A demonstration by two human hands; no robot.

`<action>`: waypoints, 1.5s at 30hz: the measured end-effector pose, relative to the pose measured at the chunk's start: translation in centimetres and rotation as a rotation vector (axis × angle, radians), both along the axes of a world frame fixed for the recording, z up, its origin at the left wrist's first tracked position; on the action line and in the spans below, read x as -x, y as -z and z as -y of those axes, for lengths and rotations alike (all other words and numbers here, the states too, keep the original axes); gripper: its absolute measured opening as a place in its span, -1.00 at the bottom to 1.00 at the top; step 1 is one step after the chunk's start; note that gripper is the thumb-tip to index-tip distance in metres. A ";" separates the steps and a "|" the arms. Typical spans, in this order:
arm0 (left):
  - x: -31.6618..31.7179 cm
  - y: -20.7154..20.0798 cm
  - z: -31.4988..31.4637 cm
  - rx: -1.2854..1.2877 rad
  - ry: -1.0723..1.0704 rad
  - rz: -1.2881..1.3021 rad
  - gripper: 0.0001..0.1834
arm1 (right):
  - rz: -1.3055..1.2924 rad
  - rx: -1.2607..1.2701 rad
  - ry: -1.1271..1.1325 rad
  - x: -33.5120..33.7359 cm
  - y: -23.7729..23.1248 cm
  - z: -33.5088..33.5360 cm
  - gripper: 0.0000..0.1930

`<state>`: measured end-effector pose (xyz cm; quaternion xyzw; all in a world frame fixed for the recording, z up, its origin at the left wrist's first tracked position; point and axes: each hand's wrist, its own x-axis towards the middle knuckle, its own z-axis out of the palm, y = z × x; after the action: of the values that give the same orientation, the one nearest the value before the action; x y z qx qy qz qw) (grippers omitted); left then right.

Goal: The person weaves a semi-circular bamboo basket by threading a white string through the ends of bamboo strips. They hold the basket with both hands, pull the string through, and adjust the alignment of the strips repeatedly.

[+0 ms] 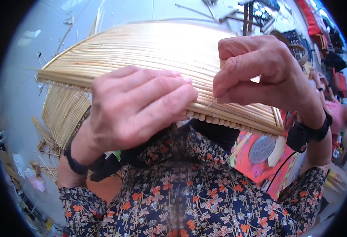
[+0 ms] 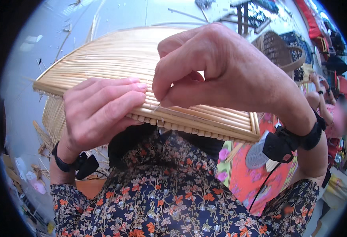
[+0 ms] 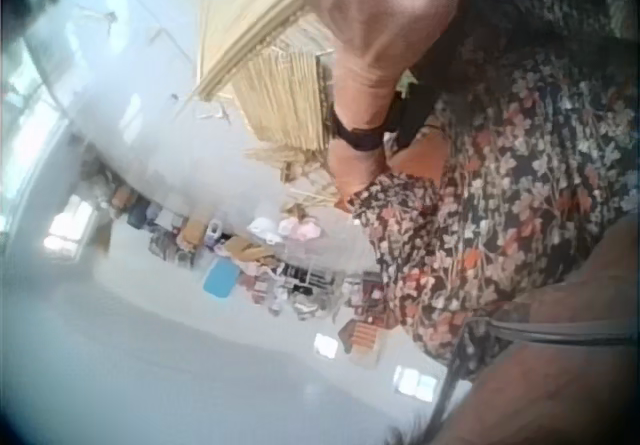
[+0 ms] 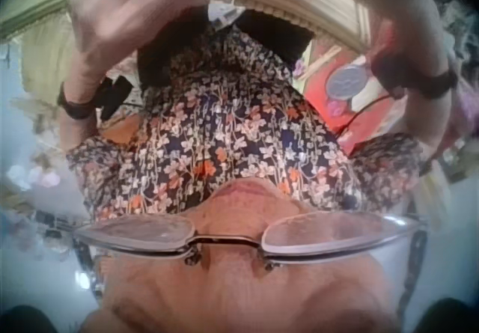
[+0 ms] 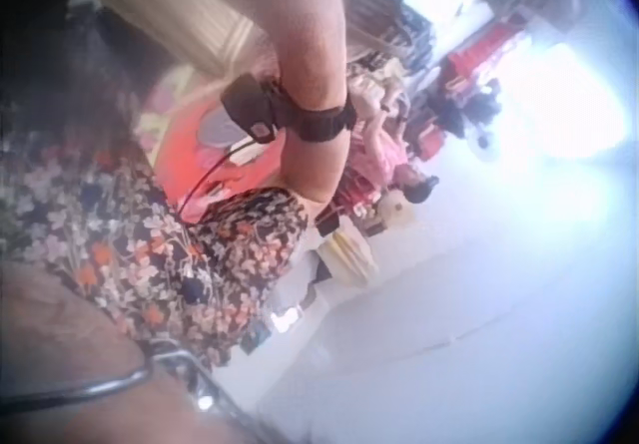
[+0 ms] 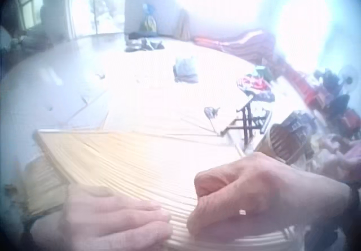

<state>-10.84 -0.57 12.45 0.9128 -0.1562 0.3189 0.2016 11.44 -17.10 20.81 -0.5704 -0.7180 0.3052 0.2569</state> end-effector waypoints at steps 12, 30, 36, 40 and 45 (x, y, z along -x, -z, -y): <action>-4.9 -4.7 -5.3 0.011 0.378 -0.263 -0.59 | -0.333 0.076 0.151 -1.6 1.2 1.4 -0.90; -4.8 1.2 -6.3 0.303 0.432 -0.445 -0.59 | -0.123 -0.031 0.076 -2.0 7.0 0.8 -0.81; -5.0 1.7 -5.1 0.238 0.419 -0.358 -0.57 | -0.073 0.101 0.125 -2.0 6.5 1.8 -0.88; -3.9 1.3 -3.4 0.182 0.332 -0.486 -0.63 | -0.034 0.177 0.083 -2.0 6.8 2.3 -0.90; -3.2 3.0 -2.0 0.096 0.269 -0.451 -0.60 | 0.005 0.241 0.047 -2.0 7.9 3.1 -0.92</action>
<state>-7.60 1.42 9.42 0.9213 -0.2118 0.0850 0.3149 13.45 -20.19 12.94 -0.6146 -0.6631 0.3817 0.1920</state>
